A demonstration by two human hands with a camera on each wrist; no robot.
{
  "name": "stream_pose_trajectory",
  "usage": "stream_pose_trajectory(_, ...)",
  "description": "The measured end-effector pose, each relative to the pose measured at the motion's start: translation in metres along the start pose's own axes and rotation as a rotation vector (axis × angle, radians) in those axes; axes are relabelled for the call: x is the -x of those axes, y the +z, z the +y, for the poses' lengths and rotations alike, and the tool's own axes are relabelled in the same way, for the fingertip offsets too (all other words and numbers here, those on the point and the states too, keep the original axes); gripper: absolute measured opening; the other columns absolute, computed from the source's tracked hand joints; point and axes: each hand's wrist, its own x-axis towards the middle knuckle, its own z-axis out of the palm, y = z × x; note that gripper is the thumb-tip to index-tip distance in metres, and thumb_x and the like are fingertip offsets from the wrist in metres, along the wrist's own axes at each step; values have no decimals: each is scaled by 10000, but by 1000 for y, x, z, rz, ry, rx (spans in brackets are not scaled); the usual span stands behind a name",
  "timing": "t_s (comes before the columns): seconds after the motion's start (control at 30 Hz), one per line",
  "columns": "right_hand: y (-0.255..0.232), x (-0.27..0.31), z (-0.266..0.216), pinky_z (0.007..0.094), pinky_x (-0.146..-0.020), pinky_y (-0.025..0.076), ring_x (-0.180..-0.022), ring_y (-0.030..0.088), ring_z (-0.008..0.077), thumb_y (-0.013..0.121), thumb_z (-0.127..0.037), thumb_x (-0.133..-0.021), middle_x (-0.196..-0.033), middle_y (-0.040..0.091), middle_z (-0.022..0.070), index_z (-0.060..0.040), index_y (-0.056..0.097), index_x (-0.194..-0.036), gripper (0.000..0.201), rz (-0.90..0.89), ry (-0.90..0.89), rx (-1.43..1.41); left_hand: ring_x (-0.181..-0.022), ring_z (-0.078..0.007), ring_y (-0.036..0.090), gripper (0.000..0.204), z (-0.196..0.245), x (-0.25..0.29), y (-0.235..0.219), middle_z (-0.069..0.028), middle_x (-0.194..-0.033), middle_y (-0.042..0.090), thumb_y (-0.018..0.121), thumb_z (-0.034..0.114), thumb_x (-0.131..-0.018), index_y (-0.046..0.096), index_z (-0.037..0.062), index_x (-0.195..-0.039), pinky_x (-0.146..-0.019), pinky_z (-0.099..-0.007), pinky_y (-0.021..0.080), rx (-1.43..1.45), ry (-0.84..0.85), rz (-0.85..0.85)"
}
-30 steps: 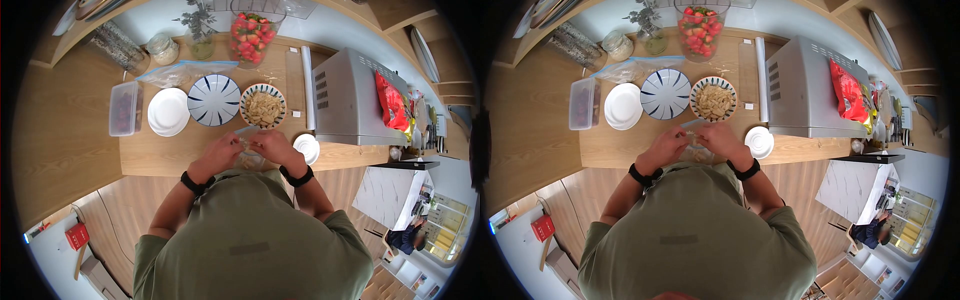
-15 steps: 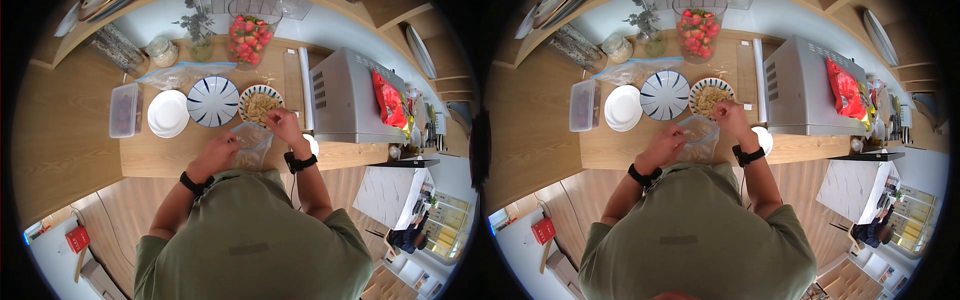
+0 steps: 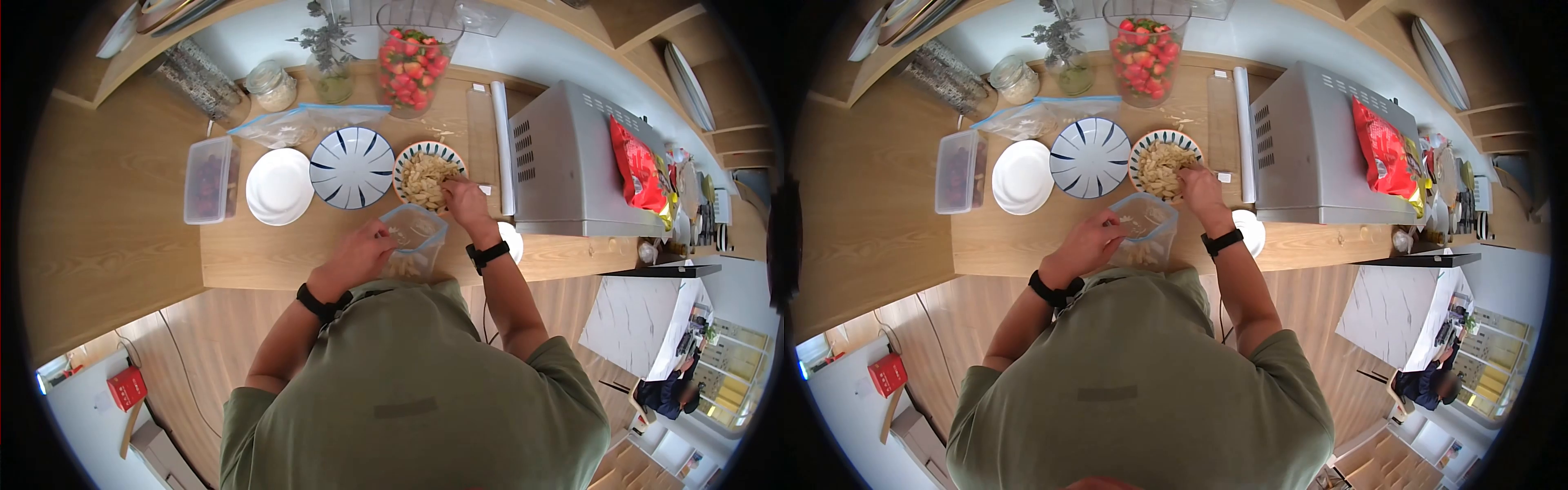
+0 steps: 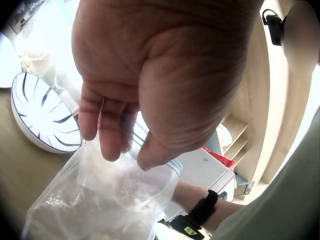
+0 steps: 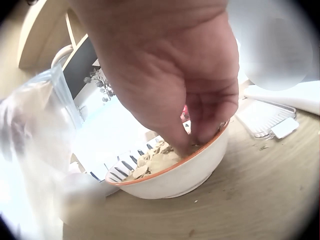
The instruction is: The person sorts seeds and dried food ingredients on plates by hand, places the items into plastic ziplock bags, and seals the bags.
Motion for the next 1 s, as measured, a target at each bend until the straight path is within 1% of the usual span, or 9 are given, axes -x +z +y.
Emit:
stream_pose_trajectory(0.13,1,1,6,413,-706,531,-795,654,331,662,-100,-815,-879,675,149,-53,704,-933,134,91,-77,-69,-816,-300,623,145,1,-1,0,-98,-958,587,662,37,-792,678,85,-928,-694,-393,520,1,2,1)
stream_pose_trajectory(0.23,-4,3,5,343,-652,519,-705,653,271,657,-78,-841,-824,676,145,-45,713,-941,120,91,51,-313,-812,-299,623,147,3,-1,-2,-97,-957,588,664,39,-792,679,85,-930,-690,-391,521,6,6,2)
stream_pose_trajectory(0.3,-10,5,-1,350,-599,487,-656,624,277,691,-73,-798,-758,663,136,-51,703,-879,85,51,209,-834,-812,-299,624,151,3,-2,-2,-96,-958,588,664,38,-791,680,86,-933,-690,-391,522,0,11,1)
stream_pose_trajectory(0.43,-45,19,-48,305,-563,467,-607,605,201,729,-71,-772,-722,656,113,-43,713,-853,87,-32,19,-975,-821,-298,626,156,2,-4,-1,-94,-967,589,661,42,-792,683,92,-938,-692,-392,522,-8,21,-11)
stream_pose_trajectory(0.5,-57,25,-63,255,-589,471,-640,604,126,745,-33,-779,-732,658,68,-21,719,-906,130,-243,-310,-654,-824,-297,626,155,3,-5,0,-93,-970,589,660,47,-793,685,94,-939,-692,-393,523,-6,23,-19)
stream_pose_trajectory(0.63,-65,29,-76,265,-590,479,-645,615,131,764,-38,-758,-722,646,78,-24,718,-909,159,-322,-288,-620,-833,-292,625,151,5,-7,-3,-89,-979,589,658,56,-795,690,99,-936,-695,-395,523,-17,30,-21)
stream_pose_trajectory(0.73,-46,18,-58,298,-593,497,-651,640,213,773,-47,-722,-743,651,109,-28,707,-934,223,-106,-44,-688,-834,-292,625,146,6,-4,-4,-89,-977,588,658,51,-791,691,93,-927,-695,-393,523,-35,19,-25)
stream_pose_trajectory(0.8,-31,5,-35,400,-681,530,-778,661,305,771,-181,-720,-836,670,133,-35,687,-956,290,-6,62,-310,-832,-291,624,143,8,-3,-5,-89,-975,588,659,49,-789,691,89,-923,-692,-392,522,-30,19,-27)
stream_pose_trajectory(1.0,1,-4,-23,446,-775,526,-902,636,347,757,-172,-701,-963,653,157,-58,670,-1010,341,-38,123,32,-815,-290,623,145,11,-3,-7,-90,-964,587,664,37,-784,691,79,-921,-683,-385,519,-22,21,-10)
